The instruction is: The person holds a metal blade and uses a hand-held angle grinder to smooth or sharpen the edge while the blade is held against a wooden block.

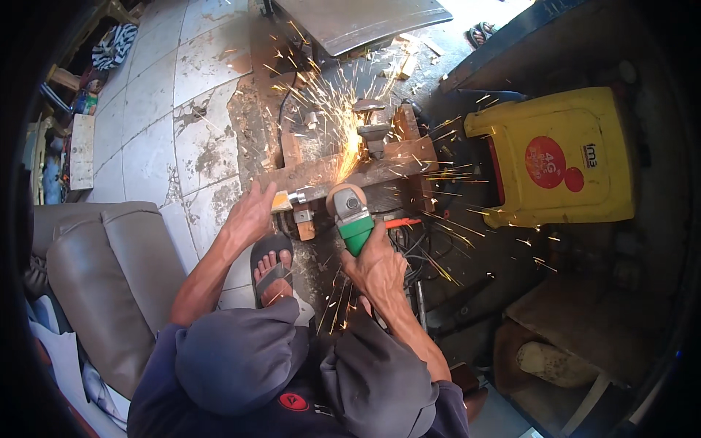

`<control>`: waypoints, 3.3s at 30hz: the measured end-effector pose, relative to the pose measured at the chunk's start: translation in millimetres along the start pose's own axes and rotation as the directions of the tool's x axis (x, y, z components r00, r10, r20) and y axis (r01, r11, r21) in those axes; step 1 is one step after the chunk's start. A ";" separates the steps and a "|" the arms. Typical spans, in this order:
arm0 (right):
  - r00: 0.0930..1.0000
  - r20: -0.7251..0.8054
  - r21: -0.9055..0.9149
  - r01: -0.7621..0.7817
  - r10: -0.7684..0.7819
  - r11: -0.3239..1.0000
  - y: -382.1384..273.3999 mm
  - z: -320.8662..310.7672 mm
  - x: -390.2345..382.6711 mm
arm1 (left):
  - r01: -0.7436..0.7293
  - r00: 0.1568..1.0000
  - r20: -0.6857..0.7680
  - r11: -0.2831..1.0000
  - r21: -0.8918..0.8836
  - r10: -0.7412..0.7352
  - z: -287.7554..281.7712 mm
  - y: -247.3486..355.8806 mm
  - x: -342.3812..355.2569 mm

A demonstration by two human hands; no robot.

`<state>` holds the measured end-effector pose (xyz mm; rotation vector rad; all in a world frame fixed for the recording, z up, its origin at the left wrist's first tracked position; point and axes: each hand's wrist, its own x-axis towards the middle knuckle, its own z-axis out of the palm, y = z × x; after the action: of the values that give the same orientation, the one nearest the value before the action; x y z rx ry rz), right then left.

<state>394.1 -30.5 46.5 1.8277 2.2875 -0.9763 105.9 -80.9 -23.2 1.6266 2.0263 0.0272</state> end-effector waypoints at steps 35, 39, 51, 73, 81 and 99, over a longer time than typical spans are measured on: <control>0.993 0.116 -0.037 0.009 -0.005 0.999 -5.8 -14.7 8.7 | -0.042 0.999 0.029 0.999 0.020 0.042 -6.1 -0.8 1.8; 0.994 0.085 -0.026 -0.060 0.062 0.998 7.6 -22.0 9.6 | -0.045 0.999 0.032 0.999 0.031 0.044 -7.8 -2.4 2.2; 0.985 -0.051 0.004 -0.167 0.167 0.986 43.0 -52.9 23.1 | -0.028 0.996 0.082 0.999 0.020 0.026 -16.0 1.7 3.7; 0.978 -0.076 -0.068 -0.199 0.194 0.978 75.1 -82.8 46.6 | -0.028 0.993 0.115 0.999 0.018 0.025 -16.9 0.3 6.5; 0.995 0.100 -0.102 -0.003 0.013 0.995 2.1 -34.4 12.1 | -0.015 0.993 0.115 1.000 0.016 0.013 -19.3 2.6 4.5; 0.987 -0.056 -0.162 -0.155 0.148 0.975 58.6 -89.3 42.9 | 0.011 0.992 0.127 1.000 0.020 -0.014 -16.6 -0.9 6.9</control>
<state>463.6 57.0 74.5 1.9366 2.1411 -0.7087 97.3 -69.8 -11.9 1.5855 1.9453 -0.0987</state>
